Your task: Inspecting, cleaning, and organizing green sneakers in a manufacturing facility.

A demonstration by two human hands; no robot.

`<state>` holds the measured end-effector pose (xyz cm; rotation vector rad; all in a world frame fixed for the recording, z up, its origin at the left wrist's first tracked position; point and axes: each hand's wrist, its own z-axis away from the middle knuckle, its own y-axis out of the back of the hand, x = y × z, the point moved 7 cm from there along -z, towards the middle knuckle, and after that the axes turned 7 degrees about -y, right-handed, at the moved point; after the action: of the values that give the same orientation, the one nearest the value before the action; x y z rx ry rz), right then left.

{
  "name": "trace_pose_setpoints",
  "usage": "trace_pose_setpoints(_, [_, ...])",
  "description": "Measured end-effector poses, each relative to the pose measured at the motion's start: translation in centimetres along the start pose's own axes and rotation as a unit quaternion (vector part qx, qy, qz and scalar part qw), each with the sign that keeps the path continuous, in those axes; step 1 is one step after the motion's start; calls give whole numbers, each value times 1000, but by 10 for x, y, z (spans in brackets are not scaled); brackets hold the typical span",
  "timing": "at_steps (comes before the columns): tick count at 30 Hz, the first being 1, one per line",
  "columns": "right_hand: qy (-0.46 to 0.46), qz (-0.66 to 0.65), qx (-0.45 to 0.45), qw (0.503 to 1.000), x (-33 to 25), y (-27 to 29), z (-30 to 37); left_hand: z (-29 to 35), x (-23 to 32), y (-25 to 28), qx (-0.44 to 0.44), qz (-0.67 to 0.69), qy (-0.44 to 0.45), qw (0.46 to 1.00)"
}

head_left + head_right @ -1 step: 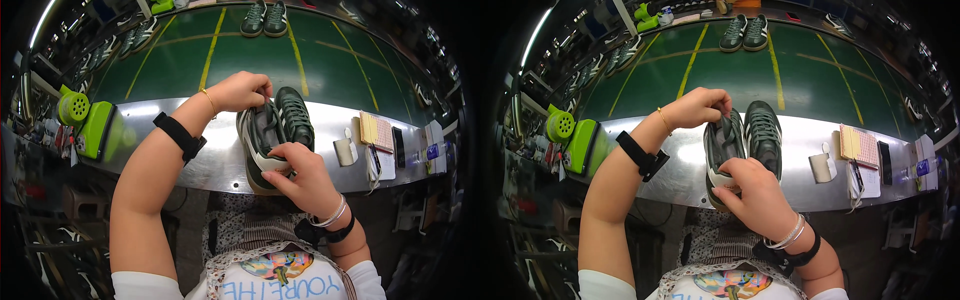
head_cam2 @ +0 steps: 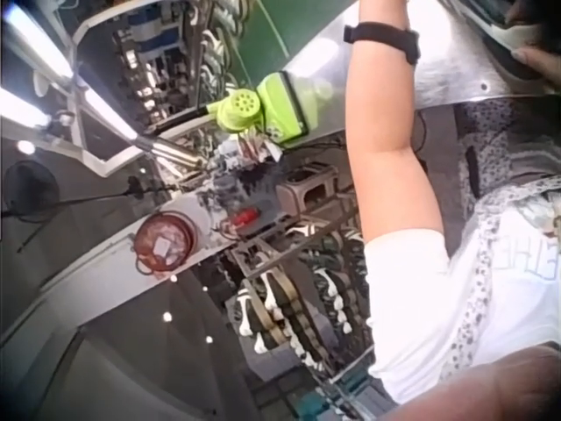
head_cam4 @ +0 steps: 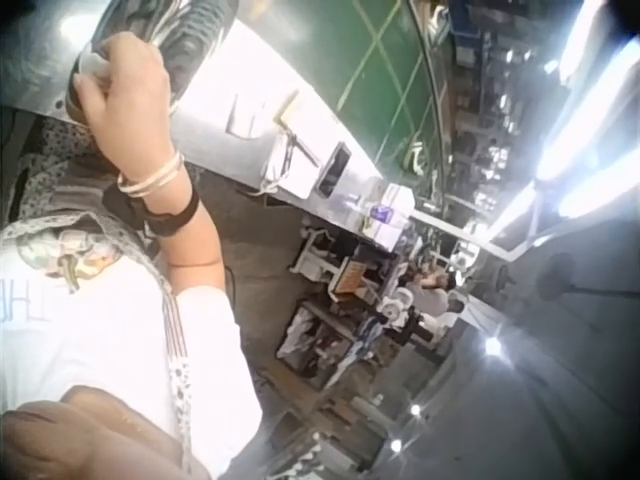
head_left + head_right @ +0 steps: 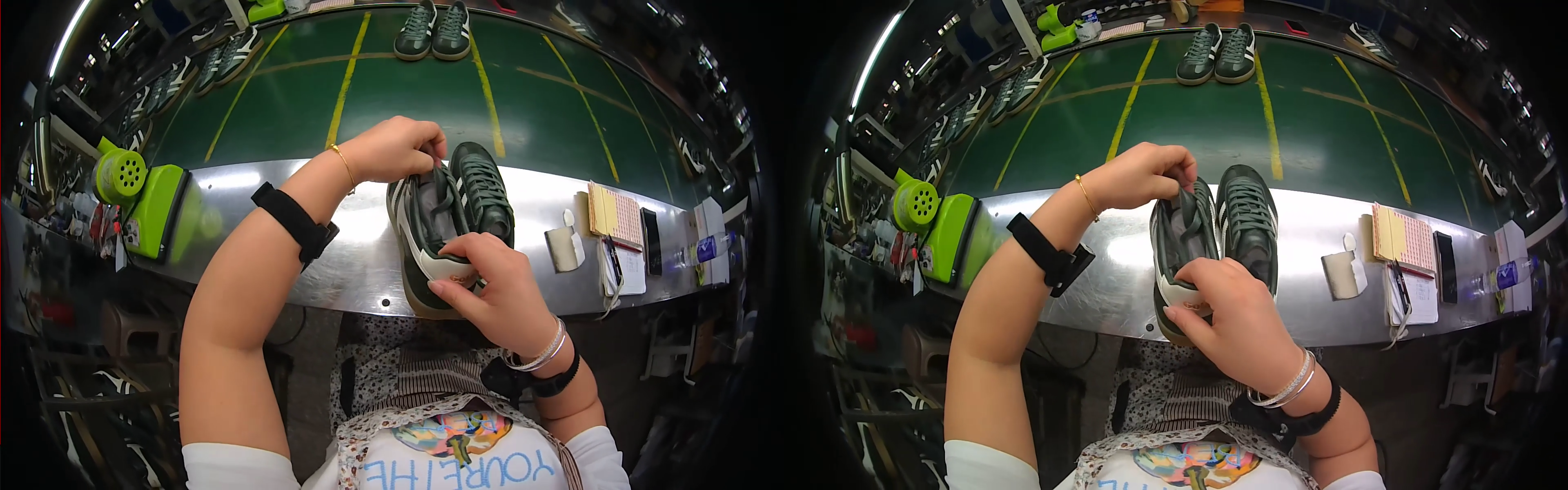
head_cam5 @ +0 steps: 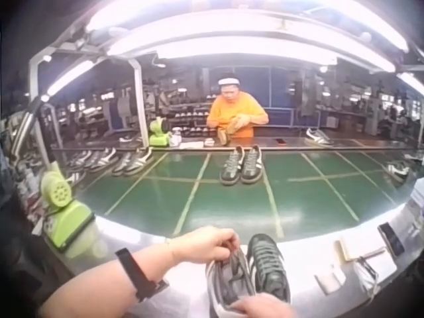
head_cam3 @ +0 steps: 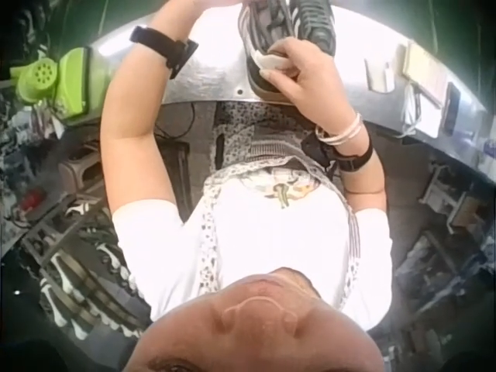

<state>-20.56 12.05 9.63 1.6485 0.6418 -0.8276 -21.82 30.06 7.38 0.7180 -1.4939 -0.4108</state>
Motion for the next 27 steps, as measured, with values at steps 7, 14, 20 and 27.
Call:
trace_pose_setpoints(7, [21, 8, -10, 1000, -4, -2, 5, 16, -2, -6, 64, 51, 1, 997])
trace_pose_setpoints(14, [-271, -22, 20, 962, 130, 25, 26, 108, -14, -92, 267, -30, 98, 958])
trace_pose_setpoints(20, [-291, 3, -49, 955, 98, -13, 21, 159, -28, -104, 335, 141, 204, 909])
trace_pose_setpoints(27, [-119, -41, -99, 987, 14, -120, -67, 281, -63, 7, 483, 30, 200, 852])
